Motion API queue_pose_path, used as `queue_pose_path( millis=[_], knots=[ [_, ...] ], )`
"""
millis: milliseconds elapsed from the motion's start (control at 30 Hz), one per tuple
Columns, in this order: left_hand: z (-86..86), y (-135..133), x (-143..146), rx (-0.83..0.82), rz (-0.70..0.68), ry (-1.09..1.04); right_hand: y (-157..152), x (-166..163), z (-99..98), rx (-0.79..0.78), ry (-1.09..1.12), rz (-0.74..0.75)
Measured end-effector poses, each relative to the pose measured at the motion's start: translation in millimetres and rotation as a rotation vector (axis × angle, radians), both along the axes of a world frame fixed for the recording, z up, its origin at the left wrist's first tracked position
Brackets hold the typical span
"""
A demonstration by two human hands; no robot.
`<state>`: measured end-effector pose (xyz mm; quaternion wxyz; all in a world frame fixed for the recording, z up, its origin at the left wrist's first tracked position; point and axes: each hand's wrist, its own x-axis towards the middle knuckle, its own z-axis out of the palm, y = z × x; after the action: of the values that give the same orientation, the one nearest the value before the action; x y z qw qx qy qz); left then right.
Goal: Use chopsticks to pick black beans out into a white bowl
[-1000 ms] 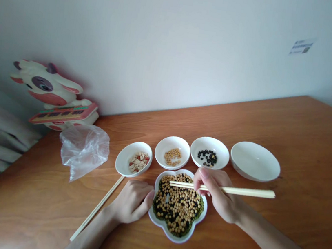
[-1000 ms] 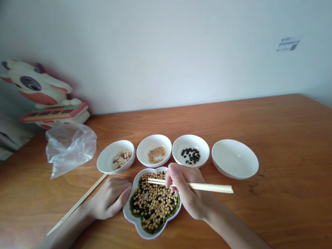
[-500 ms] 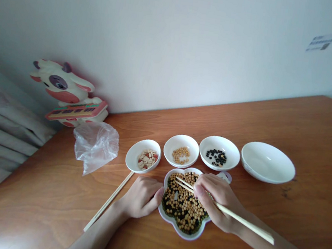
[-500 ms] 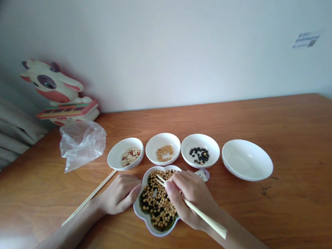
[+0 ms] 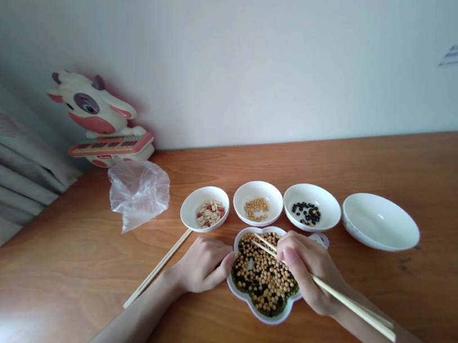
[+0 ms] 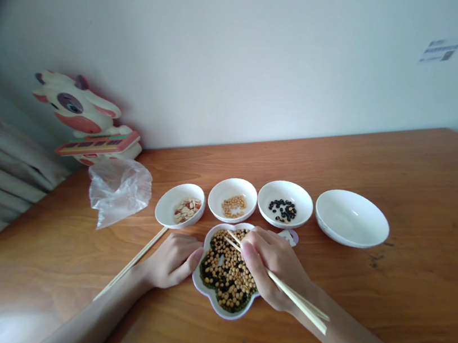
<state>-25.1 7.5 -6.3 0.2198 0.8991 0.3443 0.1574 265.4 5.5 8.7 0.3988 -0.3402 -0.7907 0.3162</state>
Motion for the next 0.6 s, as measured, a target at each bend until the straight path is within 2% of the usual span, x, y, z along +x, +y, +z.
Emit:
queue_pose_path(
  millis=[200,600],
  knots=[
    [-0.7,0.9,-0.4,-0.011,0.012,0.008,0.5,-1.0,2.9,0.077,-0.052,0.018],
    [-0.5,0.6,0.3,0.012,-0.004,-0.021,0.7,-0.5,4.2,0.111,-0.075,0.024]
  ],
)
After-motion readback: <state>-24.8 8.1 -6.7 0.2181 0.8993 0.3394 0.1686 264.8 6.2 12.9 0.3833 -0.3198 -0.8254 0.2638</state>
